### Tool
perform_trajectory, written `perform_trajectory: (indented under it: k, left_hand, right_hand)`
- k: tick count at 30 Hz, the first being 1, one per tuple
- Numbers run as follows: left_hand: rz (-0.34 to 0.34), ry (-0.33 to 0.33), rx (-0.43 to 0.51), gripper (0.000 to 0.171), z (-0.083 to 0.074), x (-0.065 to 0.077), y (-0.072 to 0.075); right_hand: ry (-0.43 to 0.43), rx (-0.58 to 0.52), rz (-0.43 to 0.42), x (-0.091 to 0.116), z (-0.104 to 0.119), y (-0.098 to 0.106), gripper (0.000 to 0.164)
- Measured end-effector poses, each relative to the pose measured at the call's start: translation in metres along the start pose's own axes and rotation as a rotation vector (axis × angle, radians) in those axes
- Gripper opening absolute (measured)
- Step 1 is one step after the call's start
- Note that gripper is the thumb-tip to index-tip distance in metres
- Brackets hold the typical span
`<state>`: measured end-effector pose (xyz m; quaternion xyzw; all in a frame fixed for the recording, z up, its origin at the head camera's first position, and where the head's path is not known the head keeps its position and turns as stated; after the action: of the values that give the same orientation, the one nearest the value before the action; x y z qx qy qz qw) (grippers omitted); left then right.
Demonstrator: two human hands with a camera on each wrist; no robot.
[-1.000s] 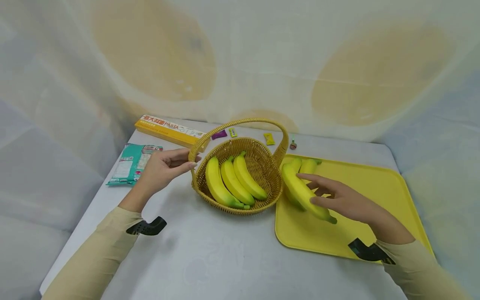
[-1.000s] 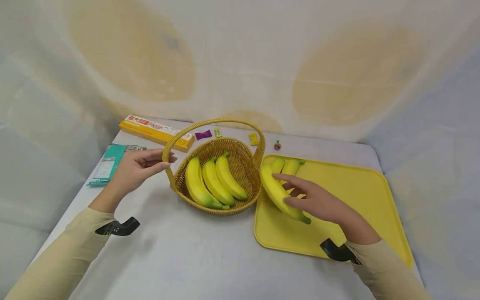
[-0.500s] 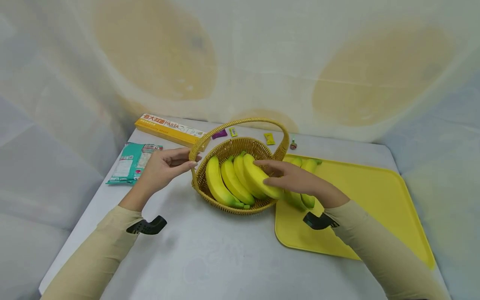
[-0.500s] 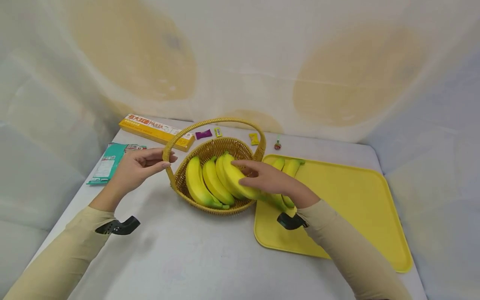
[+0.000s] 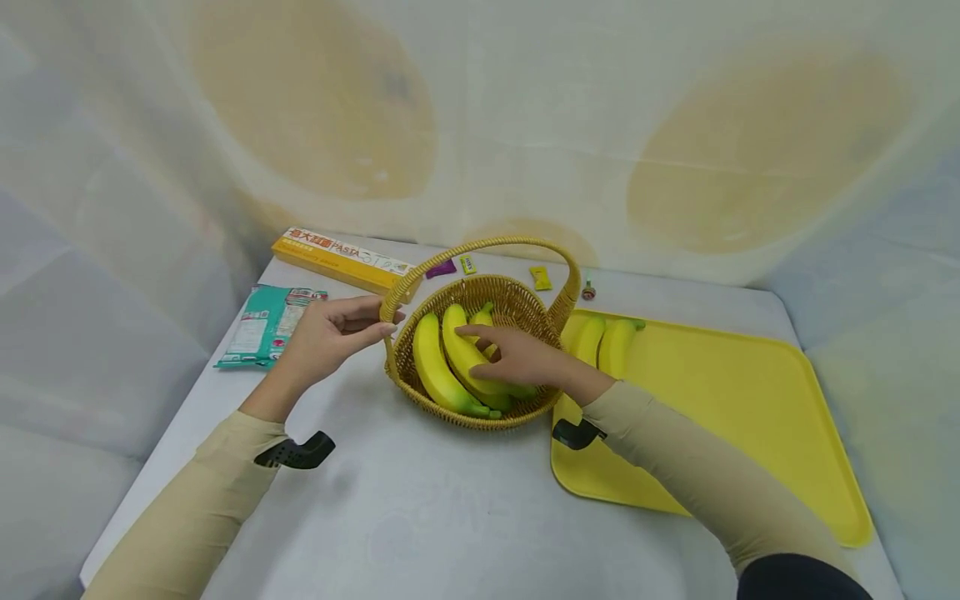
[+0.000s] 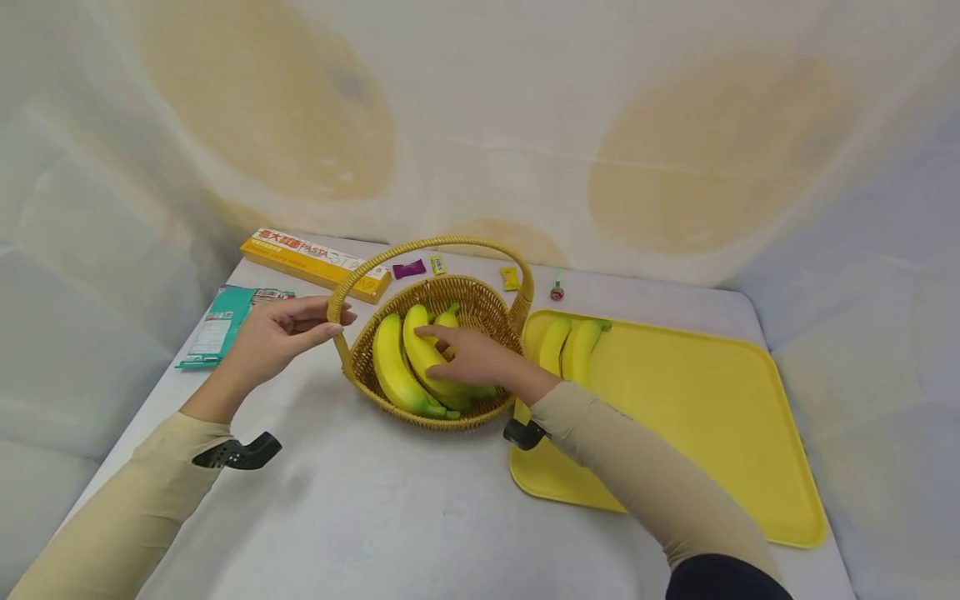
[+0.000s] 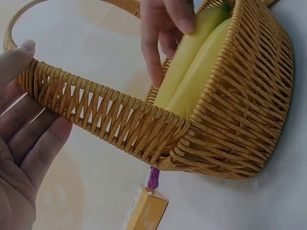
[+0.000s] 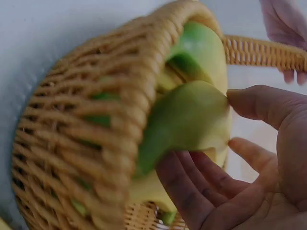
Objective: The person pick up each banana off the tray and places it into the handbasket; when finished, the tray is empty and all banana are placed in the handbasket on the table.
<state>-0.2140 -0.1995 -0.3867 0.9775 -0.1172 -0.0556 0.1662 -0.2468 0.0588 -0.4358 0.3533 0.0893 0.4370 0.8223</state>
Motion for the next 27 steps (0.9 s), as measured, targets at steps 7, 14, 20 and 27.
perform_trajectory:
  k: [7,14,20,27]
  left_hand:
    - [-0.004,0.004,-0.006,0.038,-0.001,0.000,0.000]
    - [-0.008,0.022,0.008,0.036,-0.001,0.001,-0.001]
    - [-0.006,0.031,0.007,0.037,0.000,0.001,-0.002]
    - [-0.006,0.016,-0.007,0.037,0.001,0.001,-0.001]
  right_hand:
    - [-0.013,0.085,-0.007,-0.004,0.003,-0.008,0.073]
    - [0.001,0.040,-0.057,0.009,0.003,-0.005,0.070]
    - [0.041,0.015,-0.149,0.037,-0.002,0.000,0.064]
    - [0.067,-0.027,-0.323,0.086,-0.005,0.013,0.057]
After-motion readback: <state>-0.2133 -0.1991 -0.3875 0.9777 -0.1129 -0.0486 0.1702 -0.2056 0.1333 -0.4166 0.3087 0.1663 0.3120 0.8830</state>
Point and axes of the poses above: each hand's wrist, its own x-axis away from the middle knuckle, its own y-axis out of the back of the hand, z = x × y, the point moved 5 cm from there along -x, towards the middle knuckle, and after that the axes turned 9 degrees about y, right-handed, at the moved point
